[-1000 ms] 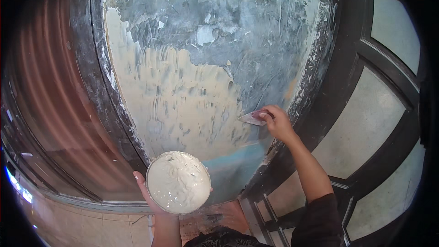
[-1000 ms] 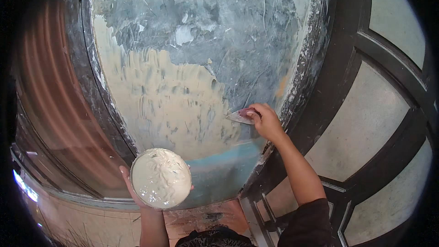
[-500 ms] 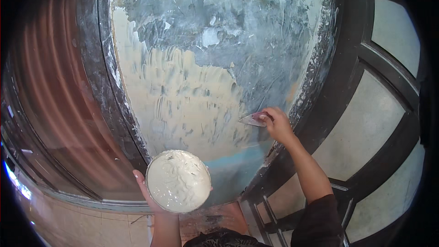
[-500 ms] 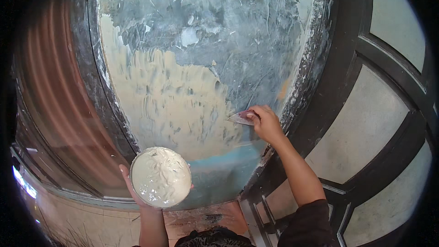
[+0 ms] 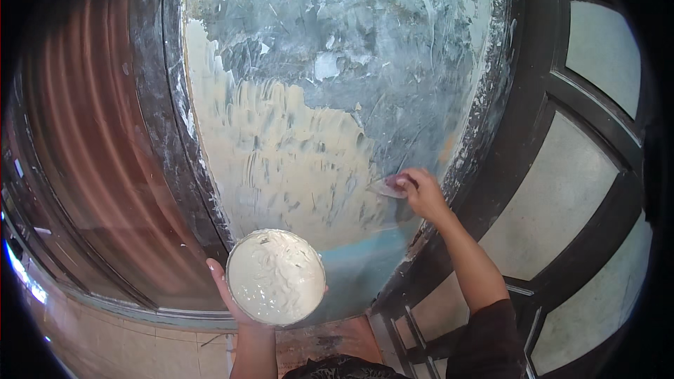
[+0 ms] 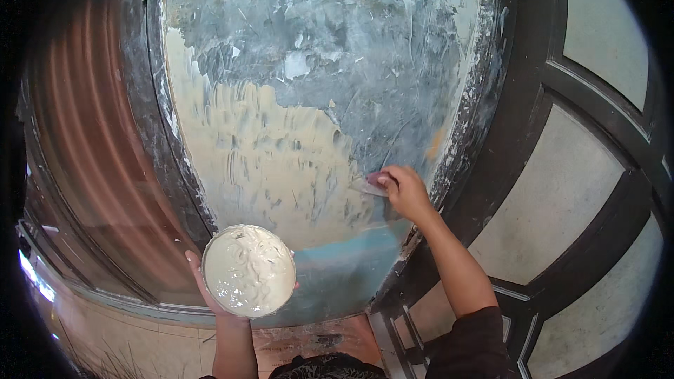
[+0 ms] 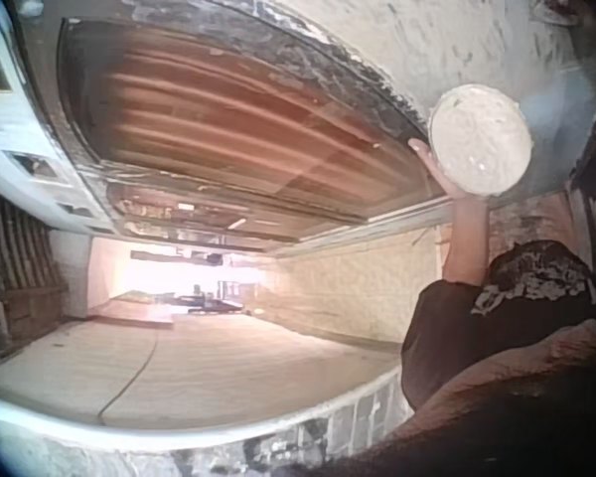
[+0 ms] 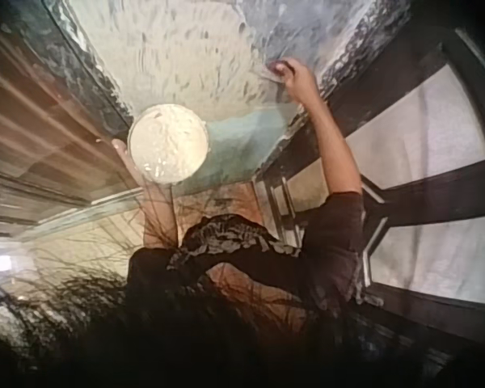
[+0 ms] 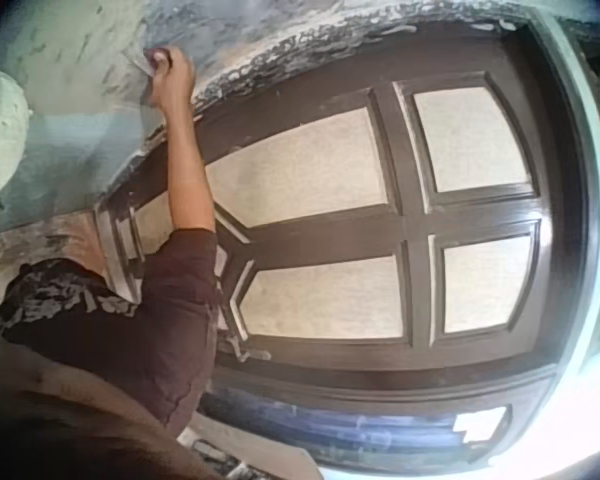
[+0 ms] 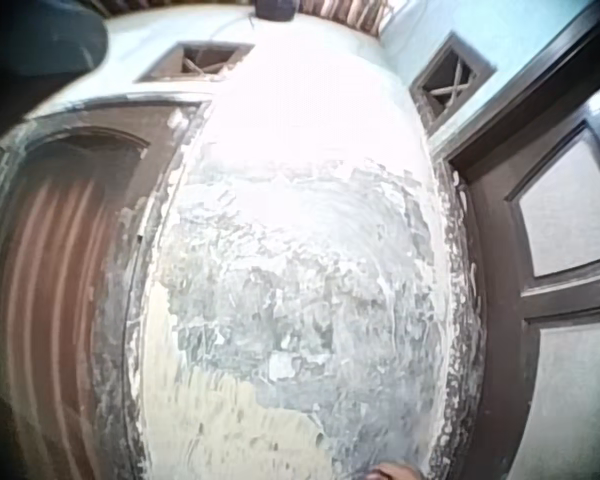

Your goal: The person applies plaster mixture from a bowl onto a damaged section of a wall using a putty knife.

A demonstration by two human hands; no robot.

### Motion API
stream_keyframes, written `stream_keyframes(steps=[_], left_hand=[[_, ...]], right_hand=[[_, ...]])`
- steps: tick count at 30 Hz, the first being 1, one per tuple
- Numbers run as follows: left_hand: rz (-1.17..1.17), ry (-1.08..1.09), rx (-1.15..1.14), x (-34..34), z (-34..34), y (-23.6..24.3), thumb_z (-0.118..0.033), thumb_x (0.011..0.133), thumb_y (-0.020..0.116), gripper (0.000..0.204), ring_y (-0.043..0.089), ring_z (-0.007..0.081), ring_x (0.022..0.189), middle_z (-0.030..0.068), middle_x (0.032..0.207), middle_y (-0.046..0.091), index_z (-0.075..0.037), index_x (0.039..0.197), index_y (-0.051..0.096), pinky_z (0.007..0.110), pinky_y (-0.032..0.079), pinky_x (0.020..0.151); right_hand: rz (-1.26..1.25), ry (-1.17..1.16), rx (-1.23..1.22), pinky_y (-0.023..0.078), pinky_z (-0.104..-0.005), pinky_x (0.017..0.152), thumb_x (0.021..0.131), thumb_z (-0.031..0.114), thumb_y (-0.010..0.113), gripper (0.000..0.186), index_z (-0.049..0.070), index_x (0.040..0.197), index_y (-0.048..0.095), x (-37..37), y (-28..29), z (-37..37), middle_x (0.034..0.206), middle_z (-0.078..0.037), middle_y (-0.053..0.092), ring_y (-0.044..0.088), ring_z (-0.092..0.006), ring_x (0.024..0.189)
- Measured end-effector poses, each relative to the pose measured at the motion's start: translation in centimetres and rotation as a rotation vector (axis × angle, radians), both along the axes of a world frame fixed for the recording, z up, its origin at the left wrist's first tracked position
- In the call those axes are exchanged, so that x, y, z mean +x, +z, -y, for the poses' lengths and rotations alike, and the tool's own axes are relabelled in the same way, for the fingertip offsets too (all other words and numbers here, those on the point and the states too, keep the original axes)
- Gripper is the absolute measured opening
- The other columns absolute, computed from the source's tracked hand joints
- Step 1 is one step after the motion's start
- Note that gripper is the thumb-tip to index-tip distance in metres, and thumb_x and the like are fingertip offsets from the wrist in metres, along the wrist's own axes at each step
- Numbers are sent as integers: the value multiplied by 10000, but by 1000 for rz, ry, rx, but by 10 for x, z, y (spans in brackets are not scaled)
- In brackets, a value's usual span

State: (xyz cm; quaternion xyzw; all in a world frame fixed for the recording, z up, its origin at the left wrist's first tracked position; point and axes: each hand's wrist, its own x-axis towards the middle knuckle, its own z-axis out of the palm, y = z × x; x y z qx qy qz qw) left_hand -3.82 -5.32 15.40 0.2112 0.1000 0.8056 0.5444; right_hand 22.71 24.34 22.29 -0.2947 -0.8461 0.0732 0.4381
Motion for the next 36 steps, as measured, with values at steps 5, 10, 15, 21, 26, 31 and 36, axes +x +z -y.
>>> stream_keyframes(steps=[5,10,15,21,26,31,36], left_hand=[[50,-36,12,2,2,1,-905,882,369,1014,474,612,1309,240,1578,428,-139,1539,470,902,374,914],[-3,97,-41,-9,1,-21,-911,879,358,1026,482,596,1310,242,1581,418,-134,1543,462,899,378,916],[8,129,-56,-8,2,-19,-910,880,359,1026,468,597,1322,249,1583,409,-135,1544,458,899,379,915],[-11,-72,36,1,3,-4,-926,858,385,1042,436,630,1325,254,1583,406,-147,1545,459,900,373,923],[-23,-34,-32,2,-2,-5,-931,851,391,1050,426,647,1320,257,1580,409,-150,1551,452,896,376,917],[22,-14,-62,6,-11,-6,-902,886,380,1011,477,574,1329,239,1569,441,-147,1555,450,886,372,936],[-41,1,-98,18,-16,-8,-884,906,369,993,526,500,1329,201,1573,466,-137,1553,462,878,376,946]], right_hand=[[-297,84,-144,530,-380,802,963,110,697,167,12,1098,705,0,14,-11,951,-171,696,670,-307,882],[-87,94,-82,536,-390,818,954,103,703,165,8,1090,714,2,-6,-2,973,-173,703,671,-322,914],[66,-5,57,532,-435,873,954,102,689,158,26,1091,711,-9,6,9,1016,-174,717,650,-383,986],[-297,108,-189,541,-332,823,982,71,683,143,0,1106,690,-1,48,6,960,-115,720,696,-202,902],[-158,292,-186,534,-286,766,990,88,694,165,-11,1121,677,0,55,45,947,-89,707,667,-127,855],[86,445,-581,529,-282,740,996,123,701,205,11,1165,666,-24,80,117,932,-63,713,644,-100,811],[176,516,-753,529,-282,739,1054,199,646,252,-12,1187,679,-42,74,110,928,-12,727,649,-80,830]])
